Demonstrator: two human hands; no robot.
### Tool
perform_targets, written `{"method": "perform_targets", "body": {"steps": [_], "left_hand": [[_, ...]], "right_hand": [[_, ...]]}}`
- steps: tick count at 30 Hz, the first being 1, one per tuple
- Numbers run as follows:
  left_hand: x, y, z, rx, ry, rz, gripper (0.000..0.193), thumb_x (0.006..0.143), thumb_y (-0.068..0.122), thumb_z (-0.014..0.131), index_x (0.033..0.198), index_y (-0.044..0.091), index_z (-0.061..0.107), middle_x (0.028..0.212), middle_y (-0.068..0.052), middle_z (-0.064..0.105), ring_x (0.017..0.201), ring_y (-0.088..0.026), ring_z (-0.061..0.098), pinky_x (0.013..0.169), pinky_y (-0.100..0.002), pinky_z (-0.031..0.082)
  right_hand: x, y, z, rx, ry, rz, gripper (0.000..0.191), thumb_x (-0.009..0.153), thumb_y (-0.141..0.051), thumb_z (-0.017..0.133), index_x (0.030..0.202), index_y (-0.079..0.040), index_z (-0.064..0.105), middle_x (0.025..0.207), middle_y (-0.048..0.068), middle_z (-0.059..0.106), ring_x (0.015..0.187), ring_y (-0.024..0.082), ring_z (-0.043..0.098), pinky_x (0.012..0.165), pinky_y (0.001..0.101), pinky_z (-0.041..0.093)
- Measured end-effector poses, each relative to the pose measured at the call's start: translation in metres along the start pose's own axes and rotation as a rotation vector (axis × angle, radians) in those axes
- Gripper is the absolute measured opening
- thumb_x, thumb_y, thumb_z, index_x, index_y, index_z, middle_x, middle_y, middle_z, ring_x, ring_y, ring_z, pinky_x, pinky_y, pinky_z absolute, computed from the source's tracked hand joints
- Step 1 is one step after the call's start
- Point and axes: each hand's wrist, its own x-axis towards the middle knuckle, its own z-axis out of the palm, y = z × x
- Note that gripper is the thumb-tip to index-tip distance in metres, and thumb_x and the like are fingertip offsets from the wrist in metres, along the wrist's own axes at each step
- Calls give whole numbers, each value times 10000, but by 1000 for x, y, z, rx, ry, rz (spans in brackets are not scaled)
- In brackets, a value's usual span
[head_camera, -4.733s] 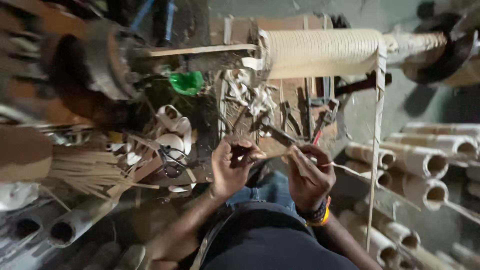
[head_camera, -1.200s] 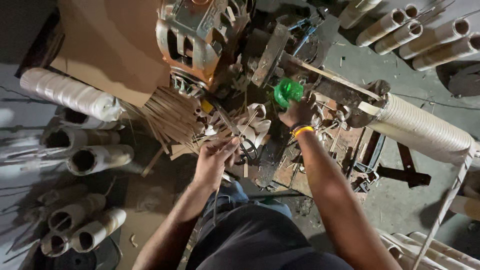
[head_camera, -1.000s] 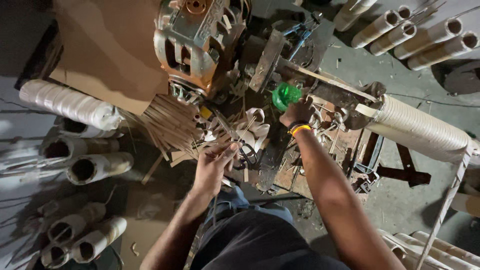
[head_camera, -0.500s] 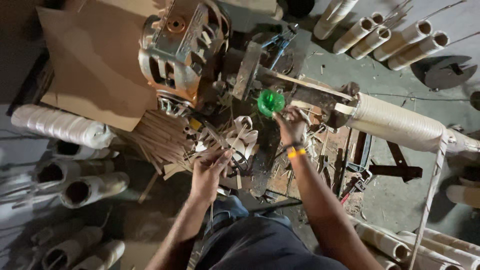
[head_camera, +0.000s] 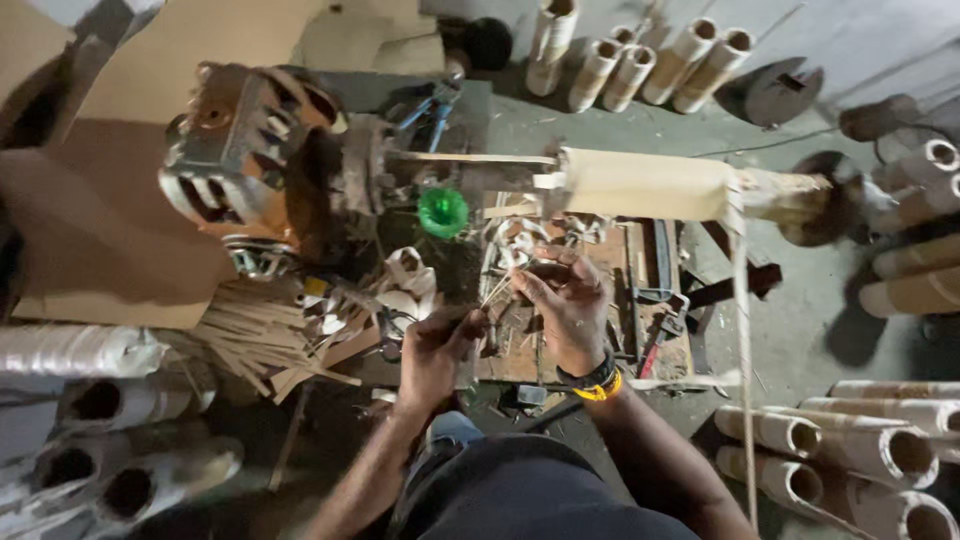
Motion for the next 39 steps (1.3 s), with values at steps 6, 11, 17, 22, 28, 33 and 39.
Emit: {"method": "perform_targets", "body": {"steps": [6, 11, 17, 22, 28, 33, 39], "left_hand": [[-48, 7, 67, 47, -33, -35, 188, 988, 125, 693, 1083, -10, 783, 829, -45, 735, 733, -94, 613, 651, -254, 496], [-85, 11, 94, 382, -317, 425, 228, 1014, 149, 644, 1168, 3, 728, 990, -37, 766, 878, -92, 695, 776, -258, 558], [-129, -3, 132, 730, -403, -105, 211, 979, 169, 707, 949, 23, 855, 654, -91, 714, 538, -150, 529, 480, -336, 385], [-157, -34, 168, 443, -454, -182, 208, 898, 123, 710, 1055, 32, 812, 812, -11, 779, 657, -88, 587, 545, -278, 438], [-177, -36, 180, 453, -461, -217, 189, 903, 108, 736, 1039, 2, 812, 895, -55, 798, 820, -90, 686, 729, -233, 530], [-199, -43, 205, 489, -296, -260, 165, 880, 39, 764, 1029, -2, 822, 873, -86, 754, 729, -160, 625, 636, -298, 479], [-209, -65, 242, 377, -387, 194, 228, 815, -86, 659, 980, 11, 783, 949, -43, 774, 848, -128, 726, 773, -279, 602]], "right_hand": [[-45, -71, -61, -296, -122, -276, 246, 910, 36, 789, 1121, -49, 698, 988, 102, 774, 884, 186, 752, 772, 307, 603], [-73, -136, -151, -1106, -617, -893, 381, 674, -44, 834, 1049, -85, 781, 1066, 79, 741, 990, 272, 717, 887, 467, 564], [-130, -146, -219, -808, -205, -676, 190, 824, -104, 886, 967, -141, 767, 981, 4, 697, 885, 153, 672, 763, 312, 550], [-176, -159, -248, -964, -537, -759, 289, 831, -112, 811, 1109, -59, 753, 1114, 76, 706, 1051, 255, 653, 941, 393, 561], [-207, -162, -296, -1062, -417, -655, 273, 797, -24, 752, 1070, -44, 750, 1052, 121, 672, 1022, 289, 667, 908, 396, 571], [-227, -128, -297, -570, -69, -246, 238, 891, -54, 772, 1112, 25, 733, 1052, 132, 735, 884, 188, 732, 770, 287, 608], [-247, -95, -286, -19, 189, 23, 174, 975, 22, 718, 1124, 107, 748, 1026, 134, 778, 908, 172, 737, 826, 298, 610]]}}
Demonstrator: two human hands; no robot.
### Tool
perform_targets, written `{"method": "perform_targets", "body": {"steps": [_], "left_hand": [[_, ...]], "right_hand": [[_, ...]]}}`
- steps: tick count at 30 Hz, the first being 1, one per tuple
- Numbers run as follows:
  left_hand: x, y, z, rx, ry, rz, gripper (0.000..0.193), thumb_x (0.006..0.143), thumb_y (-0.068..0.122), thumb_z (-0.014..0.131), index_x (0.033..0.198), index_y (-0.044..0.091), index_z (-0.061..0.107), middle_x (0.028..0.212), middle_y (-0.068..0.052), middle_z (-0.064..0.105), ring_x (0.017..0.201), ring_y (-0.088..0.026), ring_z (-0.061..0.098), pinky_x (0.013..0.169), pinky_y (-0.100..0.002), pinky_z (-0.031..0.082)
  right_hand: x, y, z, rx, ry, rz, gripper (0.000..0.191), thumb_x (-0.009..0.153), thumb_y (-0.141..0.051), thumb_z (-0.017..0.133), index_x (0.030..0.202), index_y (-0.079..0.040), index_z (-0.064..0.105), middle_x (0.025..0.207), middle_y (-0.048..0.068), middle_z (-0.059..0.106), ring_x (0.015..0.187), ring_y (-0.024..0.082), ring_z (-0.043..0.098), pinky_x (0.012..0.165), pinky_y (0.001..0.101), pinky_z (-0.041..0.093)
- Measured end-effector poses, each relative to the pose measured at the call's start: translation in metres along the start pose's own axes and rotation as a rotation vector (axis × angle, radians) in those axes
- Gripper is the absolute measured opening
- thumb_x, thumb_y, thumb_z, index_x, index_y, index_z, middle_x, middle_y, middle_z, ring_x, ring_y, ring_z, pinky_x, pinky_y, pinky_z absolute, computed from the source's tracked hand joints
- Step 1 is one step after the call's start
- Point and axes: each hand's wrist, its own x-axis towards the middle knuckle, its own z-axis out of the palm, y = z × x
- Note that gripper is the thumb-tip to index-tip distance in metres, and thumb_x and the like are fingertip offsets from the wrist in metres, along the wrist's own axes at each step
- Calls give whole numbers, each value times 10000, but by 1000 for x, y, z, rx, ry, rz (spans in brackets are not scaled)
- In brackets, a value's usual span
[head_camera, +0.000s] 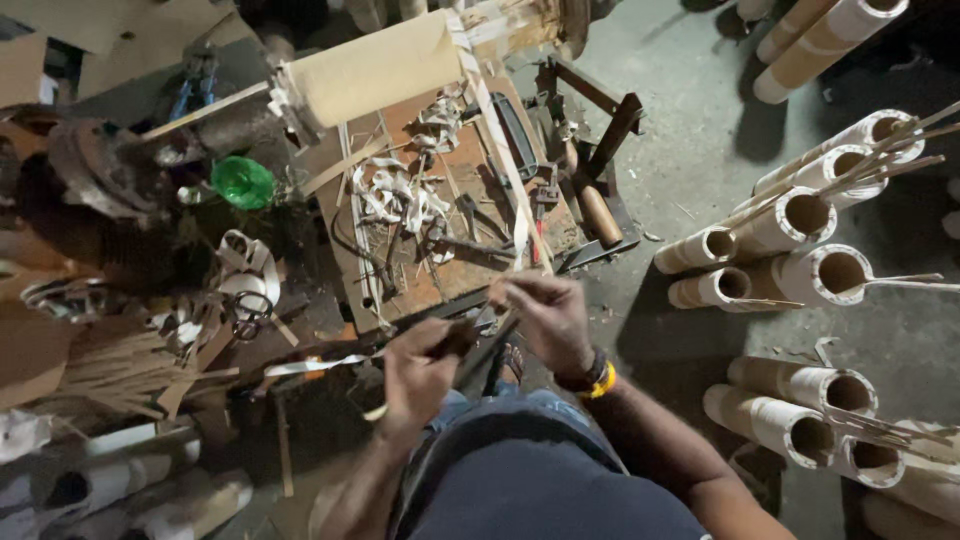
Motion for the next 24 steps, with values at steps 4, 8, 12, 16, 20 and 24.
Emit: {"method": "perform_targets", "body": {"steps": [4, 8, 12, 16, 20, 24], "left_hand": [[-2, 10, 3, 89, 57, 71, 206, 822, -48, 678, 994, -3, 780, 883, -71, 758, 808, -126, 717, 721, -269, 564], [-7, 23, -6, -13, 117, -4, 103, 888, 79, 775, 954, -1, 775, 866, -76, 737, 703, -128, 682, 604, -278, 524], [-12, 24, -21, -29, 102, 92, 125, 926, 86, 763, 1009, -6, 777, 854, -71, 715, 717, -131, 653, 620, -278, 510], [-14, 18, -30, -294, 94, -139, 113, 931, 89, 731, 988, 2, 776, 856, -40, 692, 608, -132, 640, 530, -287, 477], [-11, 9, -33, -241, 75, -86, 110, 966, 91, 733, 1020, 3, 773, 830, -9, 672, 694, -73, 567, 591, -250, 444], [1, 0, -26, -401, 0, -219, 165, 979, 120, 693, 1075, 22, 786, 753, 12, 597, 653, -69, 483, 568, -254, 399]], "right_hand": [[-1, -5, 9, 56, 141, -131, 316, 901, 81, 732, 1216, 64, 701, 1041, 109, 760, 928, 171, 740, 859, 311, 616], [-6, -15, 30, -155, 79, -375, 308, 918, 122, 735, 1215, 47, 706, 1142, 104, 744, 1038, 175, 739, 928, 307, 603], [-13, -19, 48, -379, 49, -473, 329, 913, 113, 755, 1228, 33, 702, 1128, 116, 754, 1019, 160, 722, 909, 285, 589], [-15, -18, 60, -389, 5, -448, 298, 949, 110, 719, 1237, 36, 706, 1110, 111, 758, 1009, 156, 724, 913, 290, 587], [-13, -14, 68, -323, 7, -393, 383, 920, 71, 736, 1293, 31, 657, 1037, 82, 756, 951, 127, 718, 868, 266, 586], [-5, -14, 72, -65, -3, -52, 185, 971, 39, 692, 1145, 73, 742, 1029, 109, 752, 921, 151, 709, 834, 267, 567]]}}
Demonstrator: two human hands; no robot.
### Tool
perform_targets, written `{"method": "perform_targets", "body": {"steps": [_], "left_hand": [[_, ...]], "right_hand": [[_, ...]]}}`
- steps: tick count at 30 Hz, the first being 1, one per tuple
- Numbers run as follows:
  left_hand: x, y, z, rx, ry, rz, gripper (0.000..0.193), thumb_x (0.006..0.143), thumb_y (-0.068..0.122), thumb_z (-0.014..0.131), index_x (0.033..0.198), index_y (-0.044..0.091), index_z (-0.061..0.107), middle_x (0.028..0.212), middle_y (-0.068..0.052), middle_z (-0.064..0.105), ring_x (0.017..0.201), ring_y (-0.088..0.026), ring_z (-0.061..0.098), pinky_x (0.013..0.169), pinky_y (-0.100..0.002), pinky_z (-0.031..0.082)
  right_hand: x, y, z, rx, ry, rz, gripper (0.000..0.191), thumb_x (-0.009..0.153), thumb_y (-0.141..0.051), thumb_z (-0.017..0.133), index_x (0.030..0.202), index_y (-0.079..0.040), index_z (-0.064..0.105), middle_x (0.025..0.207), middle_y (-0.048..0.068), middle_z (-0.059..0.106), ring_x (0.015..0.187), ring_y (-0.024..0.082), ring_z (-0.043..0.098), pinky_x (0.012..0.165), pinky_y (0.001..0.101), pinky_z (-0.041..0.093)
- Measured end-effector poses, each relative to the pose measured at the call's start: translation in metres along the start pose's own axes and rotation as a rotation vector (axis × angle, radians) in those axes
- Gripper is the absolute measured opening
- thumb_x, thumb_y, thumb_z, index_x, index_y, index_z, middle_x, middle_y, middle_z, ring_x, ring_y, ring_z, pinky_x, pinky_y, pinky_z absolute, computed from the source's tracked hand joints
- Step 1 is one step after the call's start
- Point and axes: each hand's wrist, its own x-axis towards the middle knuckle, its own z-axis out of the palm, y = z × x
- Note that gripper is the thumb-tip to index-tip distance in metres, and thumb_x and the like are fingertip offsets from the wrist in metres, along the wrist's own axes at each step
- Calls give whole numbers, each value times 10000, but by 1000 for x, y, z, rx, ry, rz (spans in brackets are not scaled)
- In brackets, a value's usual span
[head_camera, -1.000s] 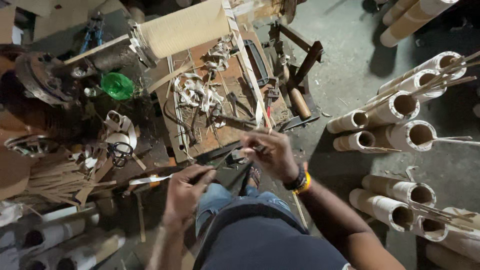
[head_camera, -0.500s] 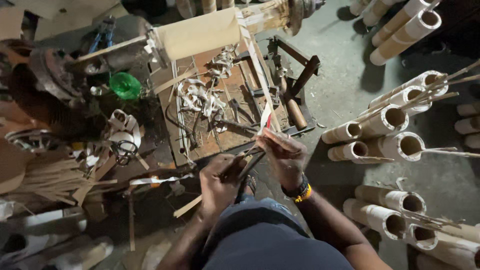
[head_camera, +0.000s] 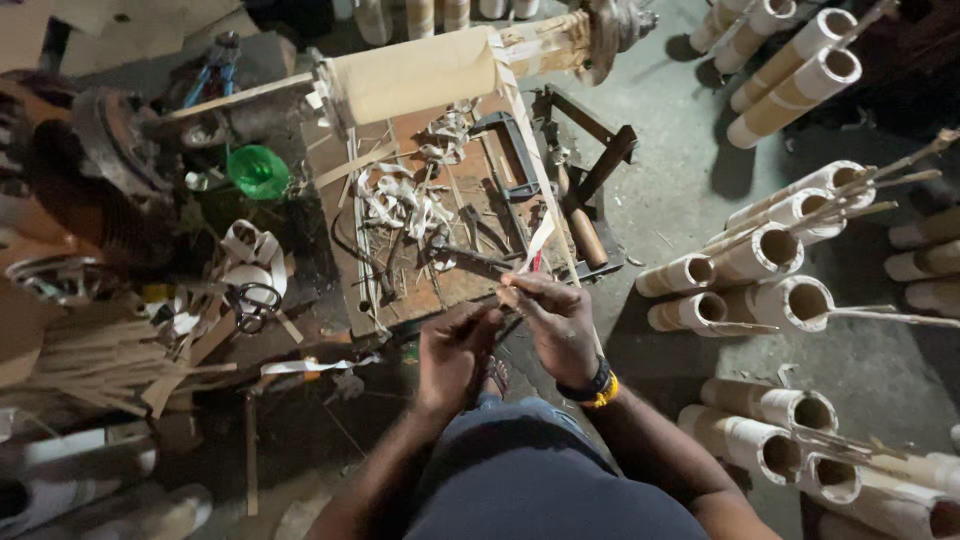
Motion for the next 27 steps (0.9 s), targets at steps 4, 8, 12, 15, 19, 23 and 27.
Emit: {"method": "perform_targets", "body": {"steps": [4, 8, 12, 15, 19, 23, 27], "left_hand": [[22, -12, 17, -228, -184, -68, 203, 1012, 154, 663, 974, -24, 754, 807, -25, 689, 702, -97, 573, 649, -279, 455], [42, -15, 41, -412, -272, -89, 215, 1034, 171, 635, 972, -8, 735, 874, -43, 713, 737, -114, 610, 699, -279, 494], [52, -1, 55, -230, -125, 9, 177, 1014, 107, 659, 1013, -30, 772, 874, -69, 732, 757, -118, 616, 682, -271, 494], [54, 15, 61, 128, -40, 580, 105, 989, 24, 681, 1050, -44, 733, 962, -97, 745, 864, -165, 690, 770, -298, 557], [59, 31, 66, 274, 29, 768, 81, 976, -37, 675, 1032, -8, 726, 908, -93, 724, 821, -147, 686, 713, -288, 551], [66, 33, 69, 260, 28, 649, 57, 967, -13, 693, 991, -8, 745, 832, -72, 688, 745, -133, 610, 667, -290, 493], [74, 21, 68, 35, -85, 176, 132, 969, 93, 694, 970, -9, 778, 808, -28, 672, 702, -97, 563, 625, -258, 453]], "right_hand": [[17, -20, -13, -178, -107, -117, 157, 985, -8, 705, 1115, 66, 752, 1044, 96, 742, 922, 131, 681, 823, 250, 544], [30, -53, -25, -83, -50, 77, 176, 921, -37, 742, 1067, 57, 769, 940, 84, 728, 777, 120, 680, 667, 248, 526], [34, -72, -28, -644, -1, -334, 93, 904, -50, 773, 948, 30, 754, 908, 67, 749, 816, 108, 697, 727, 238, 546], [38, -74, -34, -658, 118, -400, 114, 847, -46, 793, 929, 14, 741, 880, 54, 760, 784, 107, 710, 718, 238, 560], [47, -70, -48, -186, 350, -198, 90, 927, 20, 743, 1016, 30, 740, 917, 64, 773, 816, 117, 700, 745, 255, 547], [51, -62, -47, -209, 48, -347, 89, 943, 40, 733, 1032, 34, 736, 1040, 87, 740, 961, 137, 699, 889, 278, 565], [54, -61, -45, -374, 26, -441, 119, 970, -9, 719, 1071, 52, 729, 1086, 108, 738, 1036, 156, 679, 964, 269, 532]]}}
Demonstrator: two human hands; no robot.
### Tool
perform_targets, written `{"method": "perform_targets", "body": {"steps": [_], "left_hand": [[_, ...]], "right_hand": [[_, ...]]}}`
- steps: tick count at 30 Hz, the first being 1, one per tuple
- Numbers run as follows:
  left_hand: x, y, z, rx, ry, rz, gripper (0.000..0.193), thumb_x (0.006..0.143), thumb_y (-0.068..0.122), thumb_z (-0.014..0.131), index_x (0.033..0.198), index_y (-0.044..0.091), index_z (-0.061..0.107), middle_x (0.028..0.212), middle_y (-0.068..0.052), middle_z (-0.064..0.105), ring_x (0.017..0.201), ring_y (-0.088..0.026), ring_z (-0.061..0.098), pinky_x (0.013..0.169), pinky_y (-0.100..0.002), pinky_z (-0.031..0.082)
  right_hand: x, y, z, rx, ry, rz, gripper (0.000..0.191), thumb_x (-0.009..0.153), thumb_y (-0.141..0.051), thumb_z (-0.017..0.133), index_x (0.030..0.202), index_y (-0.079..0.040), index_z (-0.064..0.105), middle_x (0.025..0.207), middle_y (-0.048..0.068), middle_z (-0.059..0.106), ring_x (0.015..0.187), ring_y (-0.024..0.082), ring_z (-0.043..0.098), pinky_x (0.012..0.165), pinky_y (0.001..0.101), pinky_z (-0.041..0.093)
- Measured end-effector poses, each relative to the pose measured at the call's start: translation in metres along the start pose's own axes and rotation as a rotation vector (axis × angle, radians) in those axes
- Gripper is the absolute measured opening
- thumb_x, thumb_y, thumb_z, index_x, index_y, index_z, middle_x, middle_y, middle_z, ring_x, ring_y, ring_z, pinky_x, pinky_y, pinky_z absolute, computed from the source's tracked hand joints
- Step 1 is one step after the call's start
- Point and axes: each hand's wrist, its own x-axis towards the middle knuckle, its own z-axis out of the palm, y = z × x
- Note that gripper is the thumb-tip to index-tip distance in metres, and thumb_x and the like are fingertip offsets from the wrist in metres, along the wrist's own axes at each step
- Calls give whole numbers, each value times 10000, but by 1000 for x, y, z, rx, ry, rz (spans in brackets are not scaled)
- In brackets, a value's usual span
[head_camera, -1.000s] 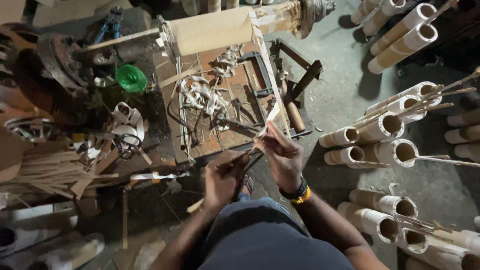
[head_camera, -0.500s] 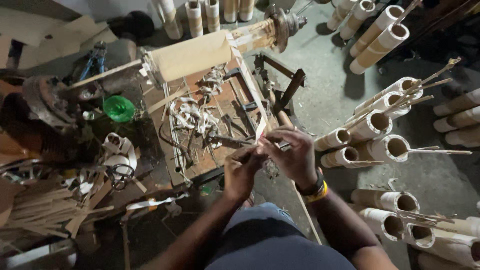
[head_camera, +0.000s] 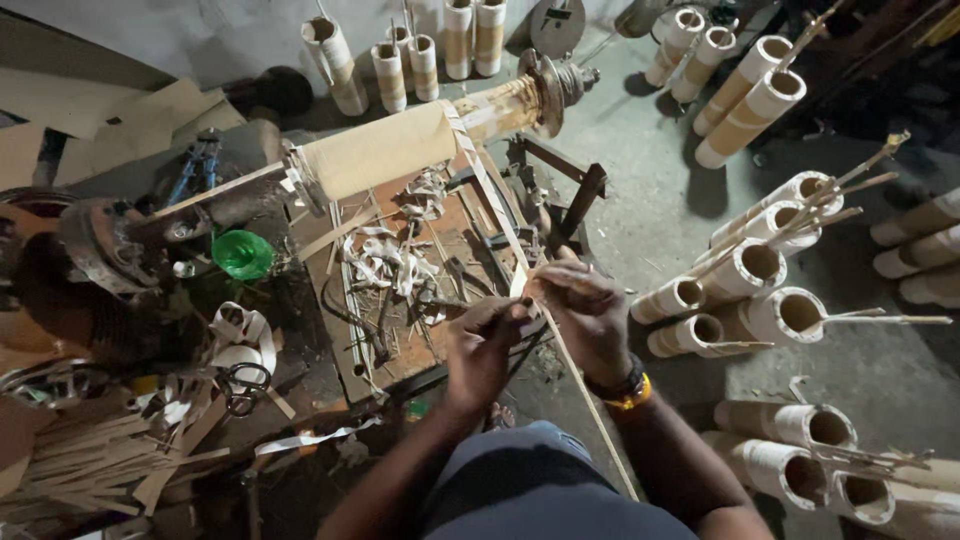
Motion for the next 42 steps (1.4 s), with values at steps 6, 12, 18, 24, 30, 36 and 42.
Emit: {"method": "perform_targets", "body": {"steps": [6, 12, 18, 24, 30, 36, 42], "left_hand": [[1, -23, -2, -490, -225, -227, 215, 1062, 136, 627, 948, -24, 714, 825, -31, 676, 721, -116, 569, 665, -271, 454], [-3, -22, -3, -650, -232, -332, 210, 1023, 163, 627, 1022, -15, 737, 870, -50, 708, 760, -135, 600, 721, -288, 494], [-16, -18, -17, -252, -131, -349, 278, 1009, 235, 620, 1107, 9, 750, 904, -16, 716, 764, -95, 582, 689, -249, 454], [18, -99, -48, -133, 27, -137, 296, 1004, 225, 703, 1142, -37, 708, 916, -24, 681, 790, -96, 578, 698, -272, 488], [79, -193, -42, -67, 6, -235, 569, 1033, 219, 668, 1510, 0, 449, 1457, -142, 572, 1200, -174, 603, 906, -294, 489], [118, -201, -23, -486, -304, -192, 656, 1017, 42, 531, 1651, 56, 365, 1604, -105, 525, 1227, -100, 530, 993, -243, 425], [115, -223, -21, -306, -161, -398, 512, 922, -95, 467, 1413, 18, 562, 1297, -47, 640, 1060, -95, 646, 858, -278, 505]], "right_hand": [[9, -2, -12, 59, -54, 405, 165, 929, -64, 736, 1045, 51, 757, 919, 71, 762, 848, 97, 699, 742, 238, 551], [-1, -1, -1, 161, -6, 398, 181, 939, -66, 745, 1065, 63, 758, 937, 85, 761, 853, 111, 699, 743, 245, 554], [-2, -27, -15, 411, 16, 261, 199, 997, -53, 655, 1155, 41, 733, 1034, 109, 765, 915, 177, 722, 837, 303, 588], [25, -96, -94, 28, 149, -27, 165, 1017, -56, 720, 1171, -35, 664, 1056, 62, 706, 902, 135, 678, 865, 280, 582], [12, -34, -128, -371, 21, 388, 262, 919, -39, 722, 1172, 27, 745, 1034, 94, 766, 886, 137, 716, 837, 277, 584], [-28, 125, -81, 60, 99, 763, 261, 919, -102, 757, 1142, 33, 763, 923, 36, 755, 750, 74, 632, 674, 218, 511], [-46, 185, -67, 97, 56, 838, 249, 899, -129, 762, 1105, 5, 798, 807, 1, 721, 629, 60, 587, 564, 226, 472]]}}
